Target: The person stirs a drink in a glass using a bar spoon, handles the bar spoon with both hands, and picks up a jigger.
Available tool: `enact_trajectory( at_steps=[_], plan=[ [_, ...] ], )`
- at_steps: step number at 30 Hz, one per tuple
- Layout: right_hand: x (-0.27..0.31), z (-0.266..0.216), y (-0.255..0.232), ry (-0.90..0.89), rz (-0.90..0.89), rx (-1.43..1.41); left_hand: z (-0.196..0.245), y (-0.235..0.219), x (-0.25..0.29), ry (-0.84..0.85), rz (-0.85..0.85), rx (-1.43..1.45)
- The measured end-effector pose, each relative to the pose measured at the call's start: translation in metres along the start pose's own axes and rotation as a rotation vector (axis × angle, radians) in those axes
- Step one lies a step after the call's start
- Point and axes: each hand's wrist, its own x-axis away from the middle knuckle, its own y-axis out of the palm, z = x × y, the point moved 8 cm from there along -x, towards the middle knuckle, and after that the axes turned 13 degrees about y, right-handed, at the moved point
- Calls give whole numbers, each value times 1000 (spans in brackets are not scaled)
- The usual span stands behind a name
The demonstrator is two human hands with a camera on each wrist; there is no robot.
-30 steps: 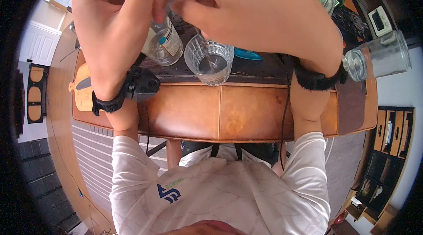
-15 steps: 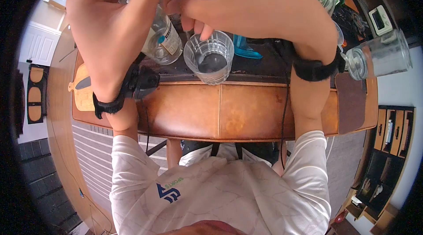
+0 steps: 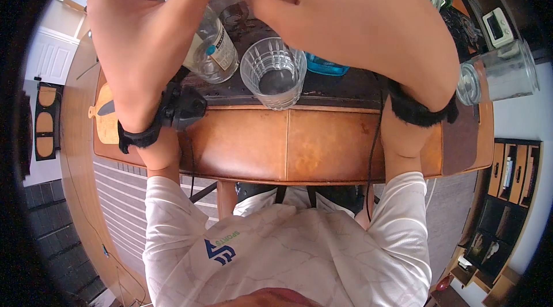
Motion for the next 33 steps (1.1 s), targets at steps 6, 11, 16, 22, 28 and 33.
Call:
enact_trajectory(
  at_steps=[6, 11, 16, 22, 28, 33],
  plan=[
    [8, -4, 9, -111, -201, -155, 8, -2, 0, 67, -63, -78],
    [5, -6, 14, -335, -154, -375, 22, 4, -1, 156, -89, -354],
    [-4, -1, 8, -307, -109, -301, 21, 0, 1, 211, -16, -348],
    [18, -15, 14, -401, 174, -131, 14, -1, -3, 143, -84, -307],
    [5, 3, 10, -194, 34, -7, 17, 3, 0, 103, -51, -316],
    [0, 2, 14, -36, -205, -19, 1, -5, -3, -126, -43, -12]
  ],
)
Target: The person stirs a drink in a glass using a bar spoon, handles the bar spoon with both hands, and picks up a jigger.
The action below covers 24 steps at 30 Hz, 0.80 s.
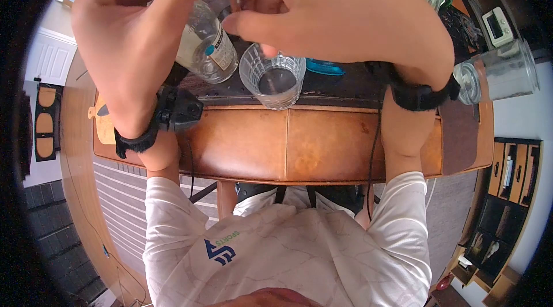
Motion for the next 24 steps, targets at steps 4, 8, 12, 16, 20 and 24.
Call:
enact_trajectory(
  at_steps=[4, 8, 12, 16, 20, 24],
  plan=[
    [13, -14, 2, -376, 172, -137, 11, -4, 1, 103, 64, -175],
    [3, -3, 1, -589, 172, -332, 7, 0, 6, 248, 105, -154],
    [3, -4, 1, -526, 270, -175, 6, -3, 4, 281, 55, -195],
    [-6, -15, -9, -34, 218, 72, 2, -1, 3, 224, 45, -157],
    [9, -7, -1, -156, 193, 121, 1, -4, 2, 98, 49, -47],
    [-10, 8, 6, -181, -156, -250, 0, -6, 1, 59, 85, -74]
  ],
)
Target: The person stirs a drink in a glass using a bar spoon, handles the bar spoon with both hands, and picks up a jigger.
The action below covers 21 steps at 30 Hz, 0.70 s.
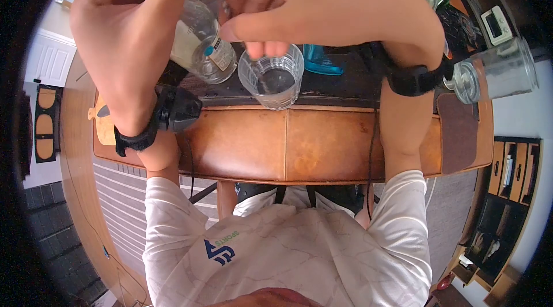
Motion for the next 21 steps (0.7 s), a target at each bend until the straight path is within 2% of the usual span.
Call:
enact_trajectory(
  at_steps=[2, 6, 8, 9, 11, 12, 14, 15, 17, 18, 20, 21],
  plan=[
    [2, -11, 4, -368, 63, -121, 7, 1, 2, 86, 63, -143],
    [7, -13, 1, -428, 174, 19, 4, 1, 5, 137, 68, -101],
    [6, -13, -2, -502, 280, 23, -2, 2, 2, 46, -6, -30],
    [9, -17, -2, -502, 279, 23, 0, 2, 2, 45, -6, -30],
    [7, -13, -4, -109, 347, 307, 5, 3, 1, 69, -32, -66],
    [10, -24, -9, -110, 345, 307, 4, 3, 1, 68, -32, -66],
    [8, -10, -10, 251, 191, 280, 0, 1, 1, 67, -19, 7],
    [7, -8, -13, 251, 191, 280, -2, 1, 2, 67, -19, 7],
    [6, -9, -8, 131, 20, 185, 4, 2, 3, 166, -45, -109],
    [5, -3, -6, 131, 20, 185, 6, 1, 2, 166, -44, -109],
    [3, -9, 1, -116, 33, 56, 4, 0, 2, 63, -50, -53],
    [1, -8, 2, -116, 34, 56, 5, 2, 3, 63, -50, -53]
  ],
)
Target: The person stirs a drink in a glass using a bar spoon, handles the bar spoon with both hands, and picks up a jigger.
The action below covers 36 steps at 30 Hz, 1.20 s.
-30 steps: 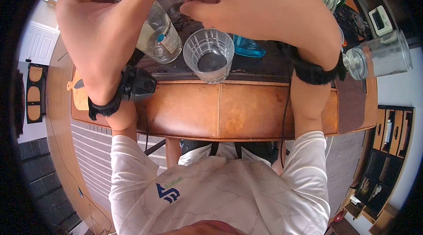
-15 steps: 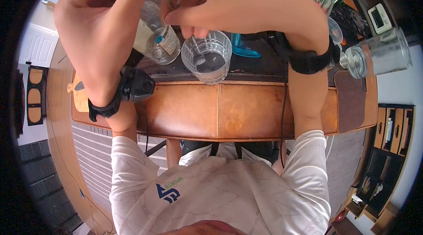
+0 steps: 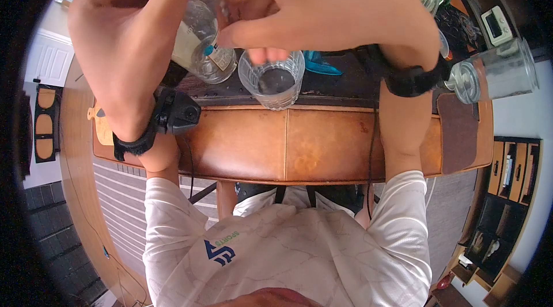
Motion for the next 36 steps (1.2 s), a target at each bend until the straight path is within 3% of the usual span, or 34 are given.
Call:
enact_trajectory(
  at_steps=[2, 6, 8, 9, 11, 15, 17, 18, 20, 24, 26, 27, 30, 32, 36],
  plan=[
    [-4, -7, 0, -91, -46, -227, 2, 0, 2, -8, 80, -61],
    [-5, -1, -2, -167, 104, -1, 1, -1, -6, 8, -92, -48],
    [0, -1, -9, -3, 237, 153, 1, -3, -3, -51, -14, -27],
    [2, -8, -13, -3, 236, 153, 0, -1, -1, -52, -14, -27],
    [4, -6, -16, 183, 142, 205, -1, 1, 0, -30, -9, -22],
    [4, -4, -11, 306, 229, 353, -5, -1, 0, -115, 10, 109],
    [-2, 1, -4, 312, 10, 196, -4, -1, 1, -74, -27, 33],
    [-1, 5, -3, 312, 10, 196, -4, 0, 2, -73, -27, 33],
    [4, -16, 0, -128, 33, -16, 2, 2, 1, -7, -32, 6],
    [-2, -13, 3, -131, 28, -147, 7, -1, 0, 27, 39, -178],
    [9, -21, 2, -115, 358, 255, -2, 0, -4, -88, -82, -47],
    [8, -19, 0, -115, 357, 255, -2, 1, -3, -90, -82, -47],
    [4, -14, -7, 3, 360, 385, 1, 1, 1, -25, -18, -37],
    [4, -1, -10, 385, 181, 329, -1, -1, 3, -35, 41, -69],
    [-4, -1, -6, 535, 70, 408, -5, -4, 0, -82, 5, 2]
  ],
)
